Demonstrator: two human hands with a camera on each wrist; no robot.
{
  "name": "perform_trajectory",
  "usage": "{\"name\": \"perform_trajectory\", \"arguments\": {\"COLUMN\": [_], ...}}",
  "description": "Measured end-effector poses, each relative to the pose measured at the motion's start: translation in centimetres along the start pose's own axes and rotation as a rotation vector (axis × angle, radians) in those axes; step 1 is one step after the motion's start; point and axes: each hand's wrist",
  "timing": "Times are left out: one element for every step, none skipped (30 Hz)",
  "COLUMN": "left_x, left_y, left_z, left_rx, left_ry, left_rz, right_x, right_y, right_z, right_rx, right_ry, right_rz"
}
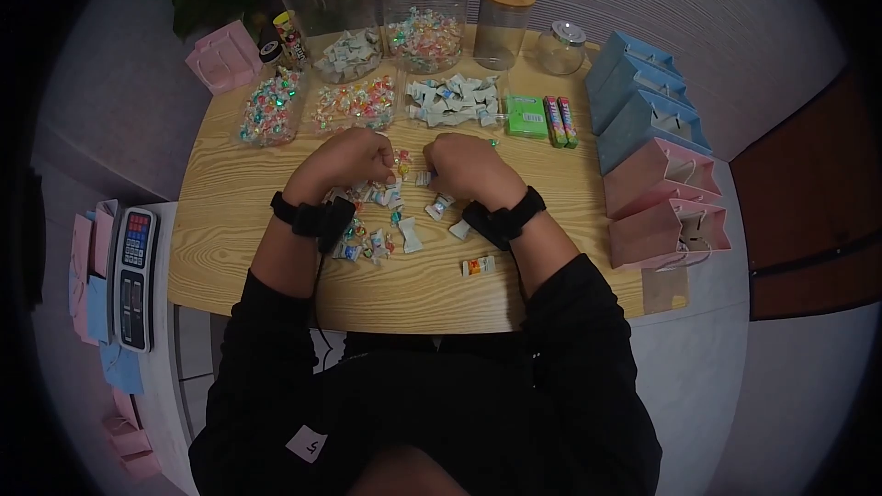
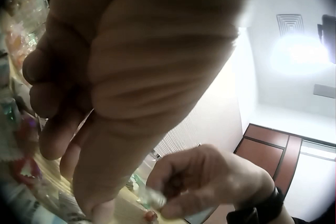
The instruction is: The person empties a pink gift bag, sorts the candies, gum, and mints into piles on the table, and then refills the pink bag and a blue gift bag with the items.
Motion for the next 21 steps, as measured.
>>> {"name": "perform_trajectory", "arguments": {"left_x": [0.0, 0.0, -0.1, -0.2, -0.3, -0.4, -0.4, -0.4, -0.4, -0.5, -0.6, -0.5, -0.4, -0.2, -0.3, -0.5, -0.6, -0.4, -0.1, 0.3, 0.7], "left_y": [-0.4, -0.7, -0.9, -1.1, -1.2, -1.3, -1.2, -1.1, -1.1, -1.1, -1.1, -1.2, -1.3, -1.4, -1.2, -1.1, -1.0, -0.9, -0.9, -0.8, -0.7], "left_z": [-0.2, -0.3, -0.5, -0.9, -1.2, -1.6, -2.0, -2.3, -2.3, -2.3, -2.3, -2.4, -2.6, -2.7, -2.6, -2.4, -2.3, -2.1, -2.0, -2.1, -2.2], "left_rx": [-0.057, -0.114, -0.113, -0.112, -0.112, -0.113, -0.092, -0.07, -0.074, -0.111, -0.149, -0.152, -0.128, -0.104, -0.107, -0.14, -0.172, -0.174, -0.201, -0.228, -0.228], "left_ry": [0.059, 0.117, 0.115, 0.173, 0.232, 0.231, 0.229, 0.227, 0.228, 0.213, 0.198, 0.199, 0.161, 0.124, 0.127, 0.105, 0.082, 0.083, 0.004, -0.075, -0.072], "left_rz": [-0.056, -0.111, -0.109, -0.1, -0.092, -0.089, -0.04, 0.007, 0.007, 0.012, 0.019, 0.02, 0.058, 0.096, 0.097, 0.098, 0.099, 0.097, 0.108, 0.119, 0.118], "right_x": [1.0, 2.6, 3.4, 3.6, 3.7, 3.8, 3.8, 4.0, 4.1, 4.1, 4.0, 4.0, 4.2, 3.6, 2.7, 1.9, 1.3, 0.8, 0.7, 0.7, 0.8], "right_y": [-0.2, -0.5, -0.6, -0.5, -0.4, -0.6, -0.9, -1.3, -1.6, -1.9, -2.3, -2.7, -2.8, -2.6, -2.5, -2.3, -2.1, -1.9, -1.7, -1.7, -1.7], "right_z": [0.0, 0.1, -0.1, -0.6, -0.9, -1.0, -1.2, -1.5, -1.7, -1.7, -1.5, -1.3, 0.2, 0.8, 1.2, 1.3, 1.1, 0.9, 0.8, 0.7, 0.7], "right_rx": [0.0, -0.029, -0.058, -0.066, -0.074, -0.118, -0.121, -0.088, -0.056, -0.06, 0.033, 0.123, 0.108, 0.105, 0.127, 0.15, 0.148, 0.133, 0.119, 0.12, 0.11], "right_ry": [0.002, 0.049, 0.095, 0.221, 0.345, 0.333, 0.332, 0.24, 0.148, 0.146, 0.126, 0.104, 0.188, 0.188, 0.111, 0.034, 0.033, 0.035, 0.037, 0.035, 0.035], "right_rz": [0.001, -0.02, -0.04, -0.283, -0.527, -0.71, -0.712, -0.726, -0.738, -0.74, -0.44, -0.139, 0.014, 0.01, 0.055, 0.102, 0.1, 0.121, 0.141, 0.139, 0.153]}}
Point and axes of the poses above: each hand's wrist, its own y-axis towards the middle knuckle, its own x-axis out of the back of the hand, z = x × y, and after that the axes turned 5 degrees about x, right-handed
